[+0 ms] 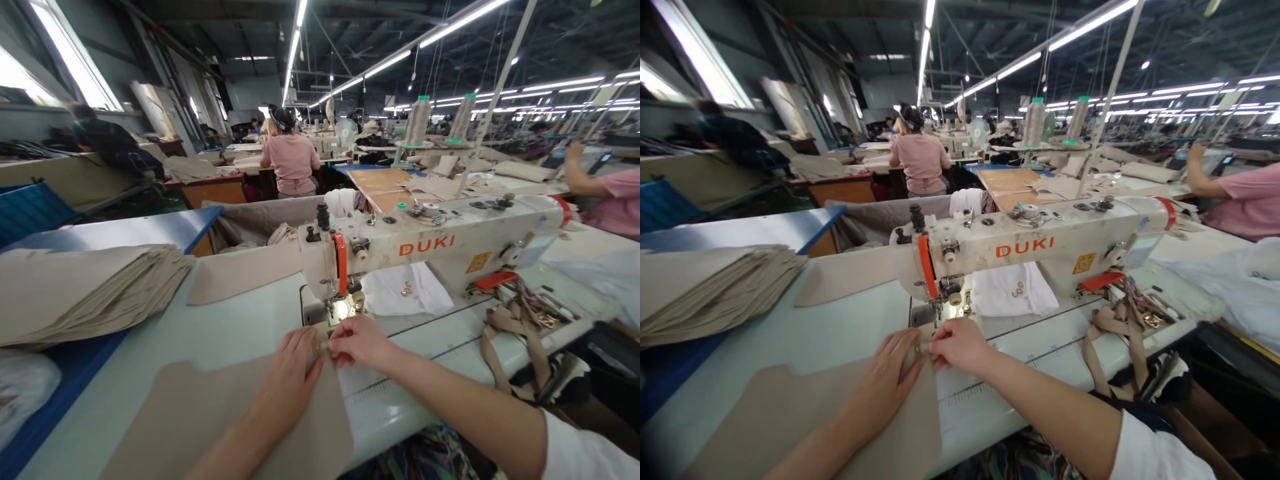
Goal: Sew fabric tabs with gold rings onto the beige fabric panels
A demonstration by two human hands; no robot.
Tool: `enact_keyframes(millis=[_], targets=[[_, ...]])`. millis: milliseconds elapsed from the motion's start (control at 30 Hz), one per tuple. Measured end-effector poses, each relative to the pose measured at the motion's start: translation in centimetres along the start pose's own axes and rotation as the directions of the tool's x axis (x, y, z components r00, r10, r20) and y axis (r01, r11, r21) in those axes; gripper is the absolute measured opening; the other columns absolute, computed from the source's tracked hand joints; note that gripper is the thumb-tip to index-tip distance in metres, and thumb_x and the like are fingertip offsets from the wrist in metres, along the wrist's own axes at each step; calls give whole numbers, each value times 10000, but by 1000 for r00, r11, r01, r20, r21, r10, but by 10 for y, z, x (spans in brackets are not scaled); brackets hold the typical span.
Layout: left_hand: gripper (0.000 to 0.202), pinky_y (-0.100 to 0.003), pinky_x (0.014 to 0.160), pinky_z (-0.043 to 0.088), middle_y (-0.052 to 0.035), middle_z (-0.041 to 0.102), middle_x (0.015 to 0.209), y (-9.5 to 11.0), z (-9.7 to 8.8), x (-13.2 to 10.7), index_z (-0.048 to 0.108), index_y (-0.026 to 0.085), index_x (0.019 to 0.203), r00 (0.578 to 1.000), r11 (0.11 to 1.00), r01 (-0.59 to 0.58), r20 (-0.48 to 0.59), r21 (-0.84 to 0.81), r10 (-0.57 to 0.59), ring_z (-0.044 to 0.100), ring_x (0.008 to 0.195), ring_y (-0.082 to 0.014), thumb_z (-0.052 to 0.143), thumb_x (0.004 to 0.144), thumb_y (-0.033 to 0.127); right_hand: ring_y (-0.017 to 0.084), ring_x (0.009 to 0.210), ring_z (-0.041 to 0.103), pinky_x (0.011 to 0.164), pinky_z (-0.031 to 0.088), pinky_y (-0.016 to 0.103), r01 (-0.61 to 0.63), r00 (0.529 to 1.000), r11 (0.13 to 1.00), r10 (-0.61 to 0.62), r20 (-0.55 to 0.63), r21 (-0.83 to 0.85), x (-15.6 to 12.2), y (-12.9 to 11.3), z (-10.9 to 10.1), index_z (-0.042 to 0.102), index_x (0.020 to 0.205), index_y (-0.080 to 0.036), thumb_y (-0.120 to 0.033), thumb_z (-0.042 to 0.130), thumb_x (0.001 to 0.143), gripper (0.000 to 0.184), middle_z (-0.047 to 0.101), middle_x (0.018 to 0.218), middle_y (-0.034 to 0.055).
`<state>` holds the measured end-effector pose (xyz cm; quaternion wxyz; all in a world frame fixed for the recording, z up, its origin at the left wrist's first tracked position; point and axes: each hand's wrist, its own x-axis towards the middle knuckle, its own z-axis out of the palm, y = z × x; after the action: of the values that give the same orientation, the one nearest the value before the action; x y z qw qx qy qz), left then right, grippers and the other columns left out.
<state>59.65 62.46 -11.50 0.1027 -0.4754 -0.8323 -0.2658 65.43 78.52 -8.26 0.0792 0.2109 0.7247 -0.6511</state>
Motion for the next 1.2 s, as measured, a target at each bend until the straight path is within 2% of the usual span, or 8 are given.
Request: enact_keyframes(millis=[167, 300, 667, 867, 967, 1067, 1133, 1200], targets=[[243, -416, 816, 523, -84, 623, 1016, -2, -4, 2, 509, 187, 1066, 998, 999, -28, -54, 28, 29, 589, 964, -244, 511, 825, 215, 97, 380, 571, 387, 426, 158, -55, 997, 997, 58, 56, -60, 19, -4, 8, 536, 510, -173, -55, 569, 657, 192, 545, 397, -62], [99, -346, 759, 527, -52, 630, 880, -1, -5, 8, 554, 195, 886, 989, 993, -118, -86, 19, 119, 598, 843, -197, 457, 868, 207, 95, 365, 576, 390, 454, 161, -91, 993, 992, 97, 69, -83, 22, -6, 6, 541, 519, -165, -62, 586, 675, 192, 581, 437, -51], [190, -308, 685, 513, -33, 603, 726, 3, 0, 19, 539, 184, 729, 973, 966, -217, -53, 138, 225, 559, 728, -174, 417, 850, 103, 76, 361, 565, 368, 440, 134, -136, 983, 978, 153, 104, -156, 19, -16, 3, 515, 539, -146, -57, 504, 765, 243, 571, 446, -34], [178, -302, 666, 509, -40, 604, 723, 1, 1, 21, 528, 190, 707, 981, 975, -190, -17, 114, 194, 566, 737, -183, 434, 829, 101, 108, 432, 604, 434, 466, 191, 28, 997, 951, -2, 83, -309, 15, -9, -3, 557, 627, -148, -110, 458, 813, 215, 643, 585, 6], [150, -310, 693, 508, -40, 622, 753, 0, 2, 20, 537, 191, 736, 983, 981, -176, -39, 81, 180, 571, 760, -184, 453, 817, 97, 144, 614, 643, 623, 496, 256, 168, 985, 893, -166, 41, -418, 2, 0, -9, 608, 737, -156, -117, 472, 822, 165, 668, 722, 27], [145, -310, 709, 507, -34, 630, 772, 0, 2, 19, 542, 197, 750, 982, 983, -175, -56, 55, 178, 576, 768, -181, 462, 810, 91, 191, 893, 595, 832, 438, 312, 394, 909, 698, -391, 141, -599, -17, 14, -19, 639, 812, -168, -103, 522, 823, 134, 660, 883, 57], [150, -308, 708, 507, -32, 628, 763, 1, 2, 20, 541, 196, 746, 983, 984, -171, -54, 46, 173, 578, 763, -180, 460, 811, 88, 202, 925, 553, 832, 432, 319, 593, 761, 345, -534, 367, -728, -28, 23, -26, 641, 879, -160, -123, 524, 852, 125, 642, 903, 72], [156, -308, 705, 507, -32, 626, 754, 2, 1, 20, 542, 192, 744, 984, 985, -166, -53, 42, 169, 577, 758, -179, 451, 820, 91, 201, 920, 529, 821, 439, 320, 679, 607, -1, -561, 562, -734, -35, 28, -31, 621, 968, -141, -155, 509, 886, 139, 629, 907, 77]])
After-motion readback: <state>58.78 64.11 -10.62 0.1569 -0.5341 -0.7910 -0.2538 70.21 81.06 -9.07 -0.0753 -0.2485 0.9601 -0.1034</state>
